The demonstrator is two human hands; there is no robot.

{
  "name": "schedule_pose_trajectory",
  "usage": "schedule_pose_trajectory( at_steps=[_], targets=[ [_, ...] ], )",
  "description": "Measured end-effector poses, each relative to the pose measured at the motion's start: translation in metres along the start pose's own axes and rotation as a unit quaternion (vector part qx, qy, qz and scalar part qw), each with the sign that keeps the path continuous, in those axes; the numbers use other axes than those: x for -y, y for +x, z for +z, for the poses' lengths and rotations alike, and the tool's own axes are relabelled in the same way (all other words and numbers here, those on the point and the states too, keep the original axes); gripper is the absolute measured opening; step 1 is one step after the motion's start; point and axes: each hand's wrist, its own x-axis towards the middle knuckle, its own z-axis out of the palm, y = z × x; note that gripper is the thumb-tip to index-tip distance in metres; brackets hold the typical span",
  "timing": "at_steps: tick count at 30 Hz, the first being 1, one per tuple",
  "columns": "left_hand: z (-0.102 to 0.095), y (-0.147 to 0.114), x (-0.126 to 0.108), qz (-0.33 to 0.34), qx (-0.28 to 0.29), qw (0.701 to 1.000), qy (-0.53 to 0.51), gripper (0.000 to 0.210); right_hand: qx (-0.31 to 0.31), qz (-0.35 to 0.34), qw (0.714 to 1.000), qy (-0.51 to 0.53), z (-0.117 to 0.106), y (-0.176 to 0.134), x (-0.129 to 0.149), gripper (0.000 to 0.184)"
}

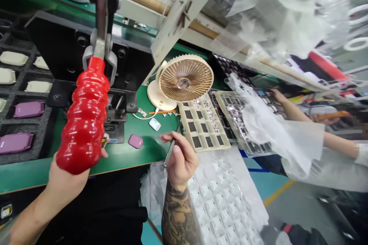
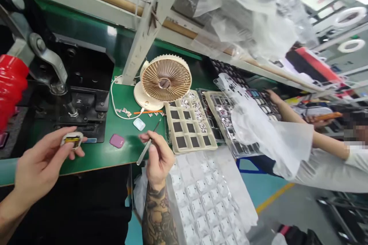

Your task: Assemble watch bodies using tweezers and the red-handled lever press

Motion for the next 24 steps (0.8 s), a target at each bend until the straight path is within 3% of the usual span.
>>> schedule_pose_trajectory(
  at_steps=[4, 7, 10, 13, 16, 18, 24],
  targets=[
    [0.014, 0.01, -0.007, -0.027, -0.023, 0.998, -0.046, 0.033, -0.004, -0.075, 0.997, 0.002, 0.003, -0.002, 0.005, 0.024],
    [0.012, 0.009, -0.008, -0.025, -0.027, 0.998, -0.059, 0.041, -0.036, -0.081, 0.996, -0.014, 0.01, 0.001, 0.009, 0.019],
    [0.007, 0.008, -0.01, -0.032, -0.001, 0.998, -0.052, 0.046, -0.076, -0.06, 0.995, 0.038, 0.027, -0.001, 0.018, 0.023],
    [0.007, 0.01, -0.011, -0.031, 0.017, 0.997, -0.07, 0.043, -0.024, -0.048, 0.992, 0.111, 0.055, -0.01, 0.033, 0.025],
    [0.009, 0.012, -0.011, -0.035, 0.022, 0.996, -0.081, 0.044, 0.053, -0.048, 0.988, 0.134, 0.085, -0.024, 0.045, 0.017],
    [0.01, 0.011, -0.009, -0.037, 0.03, 0.995, -0.089, 0.044, 0.071, -0.04, 0.986, 0.143, 0.099, -0.032, 0.049, 0.016],
    [0.01, 0.007, -0.001, -0.042, 0.044, 0.995, -0.085, 0.045, 0.079, -0.036, 0.977, 0.193, 0.111, -0.032, 0.054, 0.03]
  ],
)
